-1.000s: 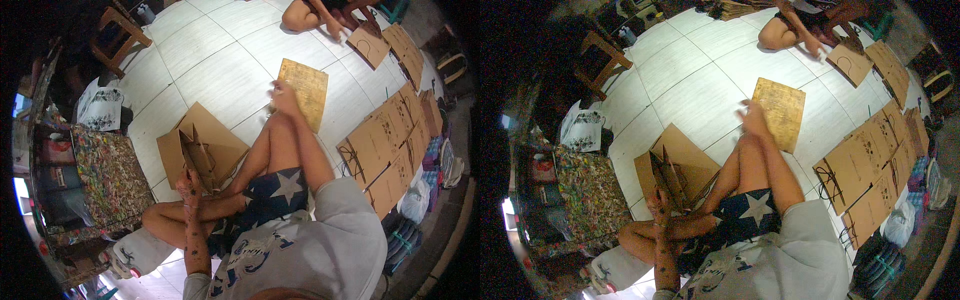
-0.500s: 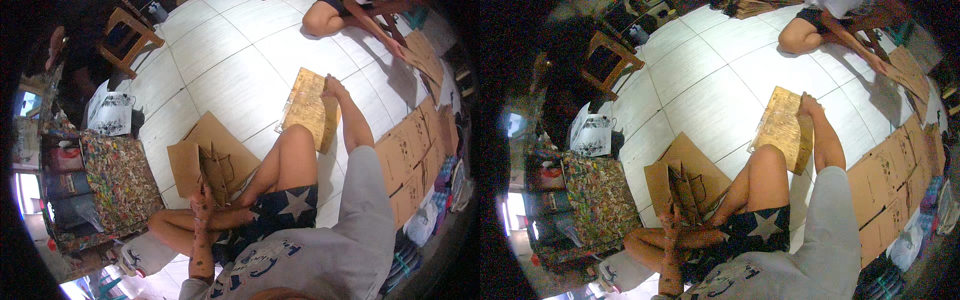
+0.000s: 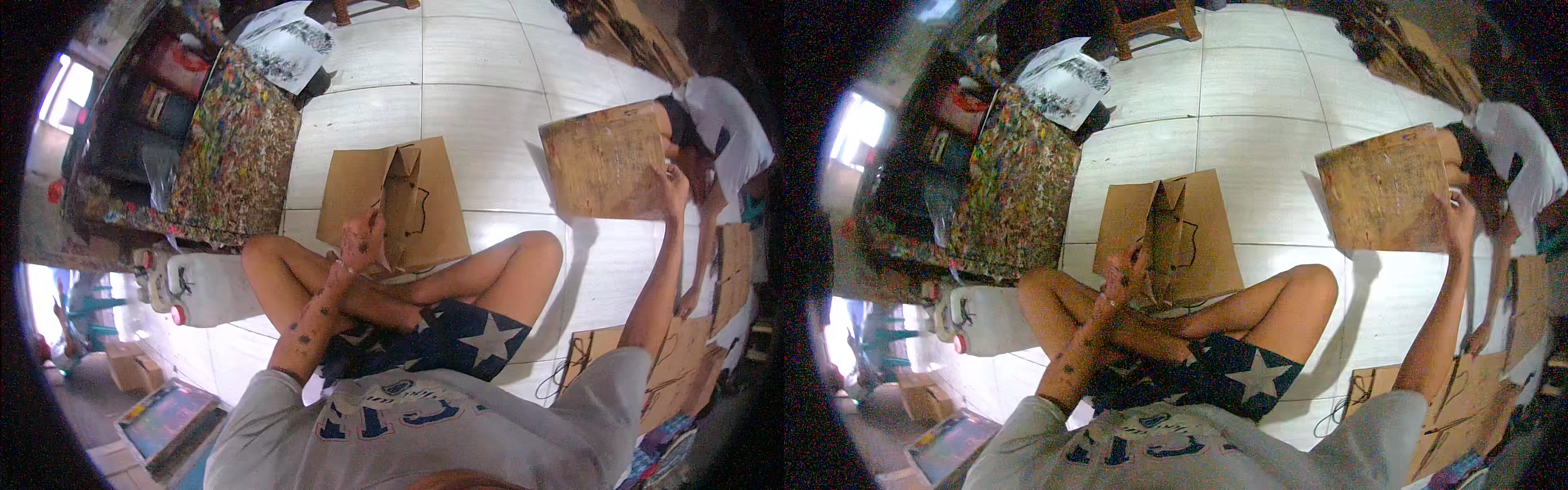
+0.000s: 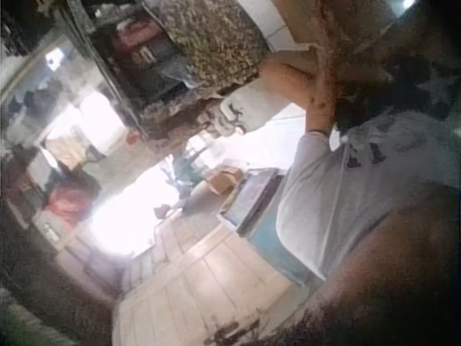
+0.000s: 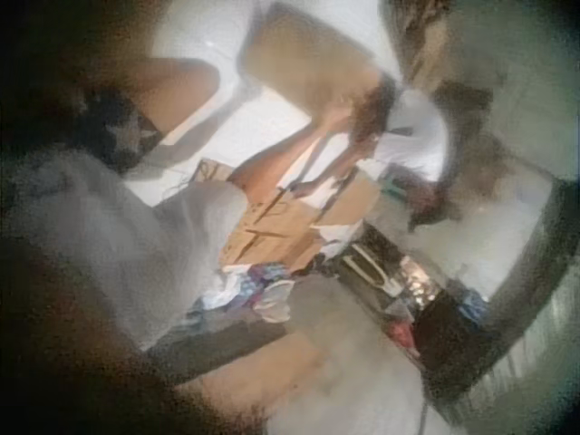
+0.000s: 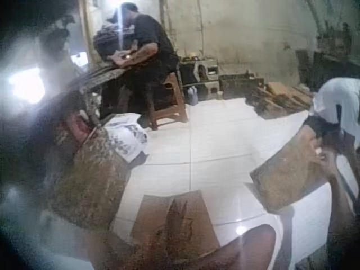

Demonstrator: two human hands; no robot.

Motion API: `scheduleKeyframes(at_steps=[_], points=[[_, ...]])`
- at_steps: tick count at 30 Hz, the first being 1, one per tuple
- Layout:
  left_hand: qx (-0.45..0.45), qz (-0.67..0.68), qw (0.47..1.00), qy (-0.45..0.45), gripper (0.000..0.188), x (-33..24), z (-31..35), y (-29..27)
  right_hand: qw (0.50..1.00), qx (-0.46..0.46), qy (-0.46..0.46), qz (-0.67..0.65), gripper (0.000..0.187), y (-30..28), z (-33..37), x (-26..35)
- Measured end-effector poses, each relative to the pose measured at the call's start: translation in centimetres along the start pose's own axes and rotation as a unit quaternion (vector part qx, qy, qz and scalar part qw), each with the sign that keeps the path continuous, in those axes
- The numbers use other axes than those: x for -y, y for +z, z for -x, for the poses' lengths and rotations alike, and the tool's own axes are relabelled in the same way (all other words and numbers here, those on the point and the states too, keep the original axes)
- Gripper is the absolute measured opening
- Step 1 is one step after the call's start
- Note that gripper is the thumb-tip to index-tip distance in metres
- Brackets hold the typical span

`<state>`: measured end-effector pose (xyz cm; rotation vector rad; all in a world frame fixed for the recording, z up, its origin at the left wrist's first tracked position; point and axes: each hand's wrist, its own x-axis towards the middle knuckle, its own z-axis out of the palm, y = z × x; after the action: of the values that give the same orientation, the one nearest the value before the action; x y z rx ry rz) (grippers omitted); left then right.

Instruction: The person assembles paper bags by inserting a small board into the bottom of a brown paper bag and stacking them.

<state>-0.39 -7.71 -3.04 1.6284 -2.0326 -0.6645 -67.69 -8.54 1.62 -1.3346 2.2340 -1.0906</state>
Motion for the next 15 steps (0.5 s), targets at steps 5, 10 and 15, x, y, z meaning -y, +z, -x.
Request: scheduleKeyframes(at_steps=[5,10,15], points=[[-0.076,0.065,0.99,0.102,0.025,2.7,-0.2,2.4,0.982,0.018,-0.036,-0.183,0.032,0.9,12.6,13.8],[-0.115,0.058,0.983,0.129,0.022,3.8,0.3,3.2,0.985,0.105,0.027,-0.134,0.034,1.8,20.5,20.3],[-0.048,0.131,0.987,0.082,0.02,2.8,0.5,3.6,0.964,0.215,0.017,-0.152,0.023,6.5,23.9,26.8]])
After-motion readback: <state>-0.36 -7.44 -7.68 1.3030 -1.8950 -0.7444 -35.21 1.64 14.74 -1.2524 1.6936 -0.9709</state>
